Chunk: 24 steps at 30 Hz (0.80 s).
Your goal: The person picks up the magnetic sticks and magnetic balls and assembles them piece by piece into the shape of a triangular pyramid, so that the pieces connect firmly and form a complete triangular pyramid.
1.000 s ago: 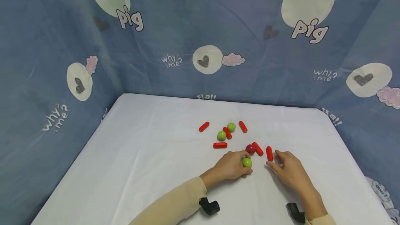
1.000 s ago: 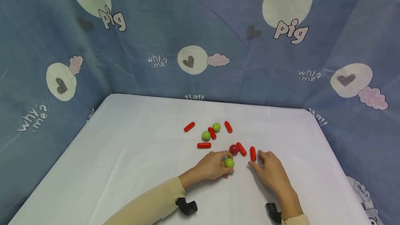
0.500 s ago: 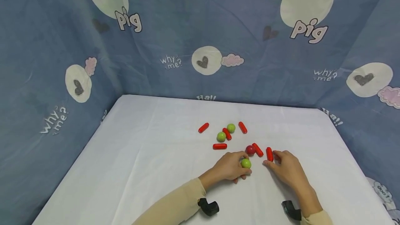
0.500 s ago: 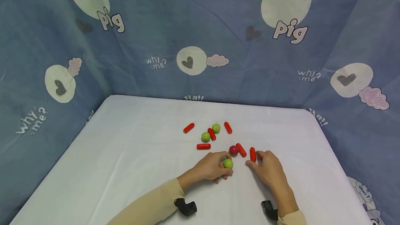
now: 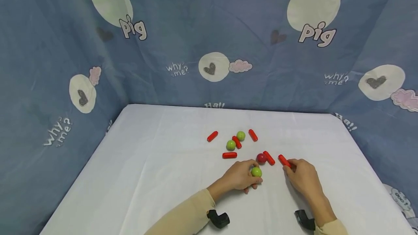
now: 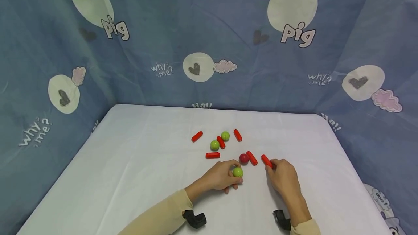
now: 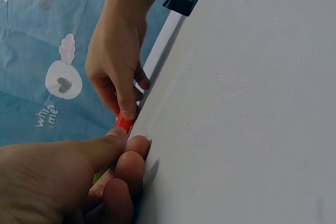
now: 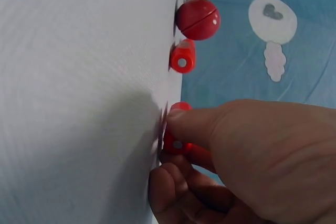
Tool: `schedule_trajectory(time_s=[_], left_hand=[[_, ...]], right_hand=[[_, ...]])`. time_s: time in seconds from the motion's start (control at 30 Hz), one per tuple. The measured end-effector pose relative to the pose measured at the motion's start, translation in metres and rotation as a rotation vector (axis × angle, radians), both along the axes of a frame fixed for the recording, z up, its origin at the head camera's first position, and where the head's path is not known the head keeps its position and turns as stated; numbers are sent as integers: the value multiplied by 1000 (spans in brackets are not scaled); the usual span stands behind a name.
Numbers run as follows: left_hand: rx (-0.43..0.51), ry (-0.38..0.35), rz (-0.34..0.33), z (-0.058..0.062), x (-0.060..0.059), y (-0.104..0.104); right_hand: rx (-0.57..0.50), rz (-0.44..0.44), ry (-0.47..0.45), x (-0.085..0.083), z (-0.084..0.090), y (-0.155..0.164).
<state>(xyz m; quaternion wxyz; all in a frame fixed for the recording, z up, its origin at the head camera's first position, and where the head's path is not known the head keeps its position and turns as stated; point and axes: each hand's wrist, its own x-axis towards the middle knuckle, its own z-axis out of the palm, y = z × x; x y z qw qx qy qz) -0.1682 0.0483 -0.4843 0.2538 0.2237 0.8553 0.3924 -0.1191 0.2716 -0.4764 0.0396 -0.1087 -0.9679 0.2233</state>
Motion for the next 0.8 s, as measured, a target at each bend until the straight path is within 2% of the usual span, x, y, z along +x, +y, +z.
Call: schedule_trajectory(time_s=[0.17, 0.4, 0.57, 0.8], left_hand=[[22, -33, 11, -1, 1, -7], [70, -104, 39, -1, 1, -23], [93, -120, 43, -1, 1, -35], [127, -116, 47, -2, 3, -52]], right_hand=[[3, -10, 11, 1, 1, -2], [16, 21, 45, 7, 3, -5], [26, 56, 90, 11, 5, -7], [30, 78, 95, 15, 10, -12]])
